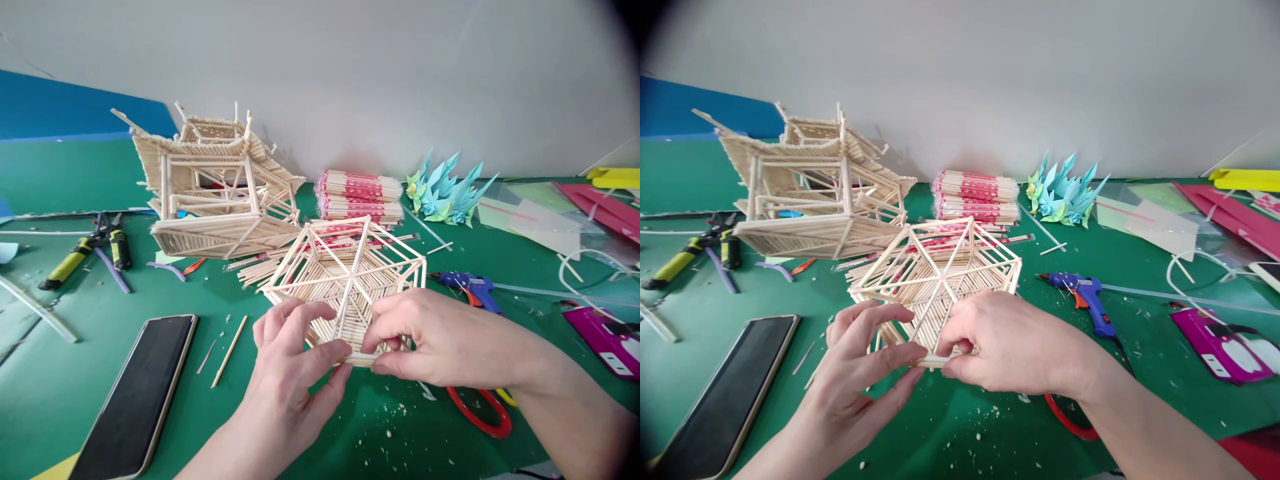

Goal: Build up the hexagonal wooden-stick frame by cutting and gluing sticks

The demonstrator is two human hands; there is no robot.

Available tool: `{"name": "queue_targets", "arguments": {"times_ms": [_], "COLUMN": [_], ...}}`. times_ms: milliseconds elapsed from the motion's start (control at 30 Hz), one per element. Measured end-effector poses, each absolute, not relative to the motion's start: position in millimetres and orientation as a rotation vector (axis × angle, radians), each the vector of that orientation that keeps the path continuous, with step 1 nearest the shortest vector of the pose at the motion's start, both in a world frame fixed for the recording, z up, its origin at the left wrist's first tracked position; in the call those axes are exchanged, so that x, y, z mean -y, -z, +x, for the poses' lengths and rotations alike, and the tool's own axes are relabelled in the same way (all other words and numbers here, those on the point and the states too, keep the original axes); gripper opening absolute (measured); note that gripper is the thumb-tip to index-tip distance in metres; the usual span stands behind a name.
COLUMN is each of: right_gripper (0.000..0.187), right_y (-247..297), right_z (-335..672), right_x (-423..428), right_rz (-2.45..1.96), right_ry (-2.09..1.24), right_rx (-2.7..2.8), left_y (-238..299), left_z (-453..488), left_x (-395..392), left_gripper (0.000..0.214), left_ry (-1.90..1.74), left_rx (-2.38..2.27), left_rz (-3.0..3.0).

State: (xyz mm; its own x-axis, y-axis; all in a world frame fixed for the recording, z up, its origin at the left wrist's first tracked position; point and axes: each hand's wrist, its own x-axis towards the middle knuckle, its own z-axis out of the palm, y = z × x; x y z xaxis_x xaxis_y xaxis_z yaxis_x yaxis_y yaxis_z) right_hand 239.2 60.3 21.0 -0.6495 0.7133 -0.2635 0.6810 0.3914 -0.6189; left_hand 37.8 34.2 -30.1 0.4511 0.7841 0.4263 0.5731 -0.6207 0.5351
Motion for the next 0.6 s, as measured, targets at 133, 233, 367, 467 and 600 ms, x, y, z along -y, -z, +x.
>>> {"name": "queue_targets", "arguments": {"times_ms": [133,233,367,467,600], "right_gripper": [0.020,0.013,0.016,0.020,0.021], "right_y": [-22,-23,-22,-14,4], "right_z": [237,238,255,275,289], "right_x": [-61,-61,-57,-49,-29], "right_rz": [-1.292,-1.290,-1.311,-1.397,-1.505], "right_ry": [-1.115,-1.110,-1.126,-1.075,-1.054], "right_rx": [2.578,2.580,2.338,2.002,1.712], "left_y": [31,31,30,29,31], "left_z": [38,38,37,39,52], "left_x": [-36,-37,-37,-36,-33], "left_gripper": [0.014,0.013,0.015,0.016,0.014], "left_ry": [-0.940,-0.940,-0.896,-0.917,-1.028], "left_rx": [-1.147,-1.142,-1.163,-1.163,-1.151], "left_rz": [2.393,2.397,2.448,2.521,2.561]}}
